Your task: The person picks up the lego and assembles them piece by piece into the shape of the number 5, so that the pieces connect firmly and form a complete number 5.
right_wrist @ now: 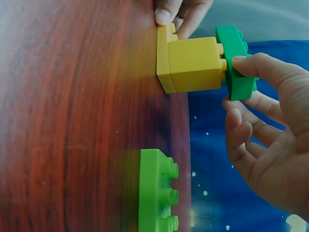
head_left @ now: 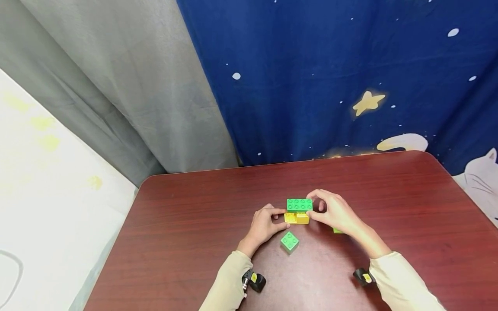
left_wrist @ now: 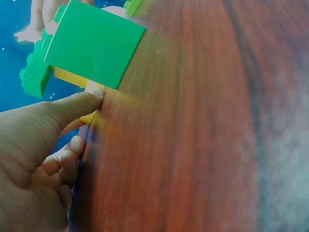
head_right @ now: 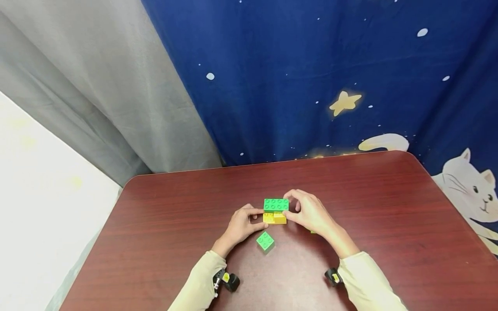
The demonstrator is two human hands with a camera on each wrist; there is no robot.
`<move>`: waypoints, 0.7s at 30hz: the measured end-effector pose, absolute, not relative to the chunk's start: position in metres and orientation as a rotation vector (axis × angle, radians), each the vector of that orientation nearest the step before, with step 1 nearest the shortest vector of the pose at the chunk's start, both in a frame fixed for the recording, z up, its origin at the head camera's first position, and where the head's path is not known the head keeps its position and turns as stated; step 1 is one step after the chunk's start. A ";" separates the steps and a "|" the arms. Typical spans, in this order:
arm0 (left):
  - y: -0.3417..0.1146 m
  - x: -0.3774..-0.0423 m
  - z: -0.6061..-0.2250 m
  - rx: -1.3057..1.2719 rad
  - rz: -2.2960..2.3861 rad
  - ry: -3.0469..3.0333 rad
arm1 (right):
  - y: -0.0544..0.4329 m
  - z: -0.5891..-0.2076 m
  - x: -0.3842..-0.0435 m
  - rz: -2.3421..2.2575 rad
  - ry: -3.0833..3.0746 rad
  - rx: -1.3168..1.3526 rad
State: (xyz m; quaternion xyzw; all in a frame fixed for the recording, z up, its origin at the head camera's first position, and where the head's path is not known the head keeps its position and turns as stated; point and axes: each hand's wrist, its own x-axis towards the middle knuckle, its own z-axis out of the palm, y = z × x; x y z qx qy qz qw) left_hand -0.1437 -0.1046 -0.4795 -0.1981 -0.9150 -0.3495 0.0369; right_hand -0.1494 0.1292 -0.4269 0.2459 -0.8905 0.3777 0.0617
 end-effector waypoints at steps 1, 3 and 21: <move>-0.104 -0.144 -0.480 -0.608 -1.069 -2.811 | 0.129 -0.428 -0.149 1.147 -2.695 0.744; -0.104 -0.144 -0.481 -0.604 -1.060 -2.816 | 0.129 -0.429 -0.149 1.157 -2.694 0.748; -0.104 -0.146 -0.480 -0.604 -1.062 -2.830 | 0.130 -0.433 -0.152 1.188 -2.689 0.777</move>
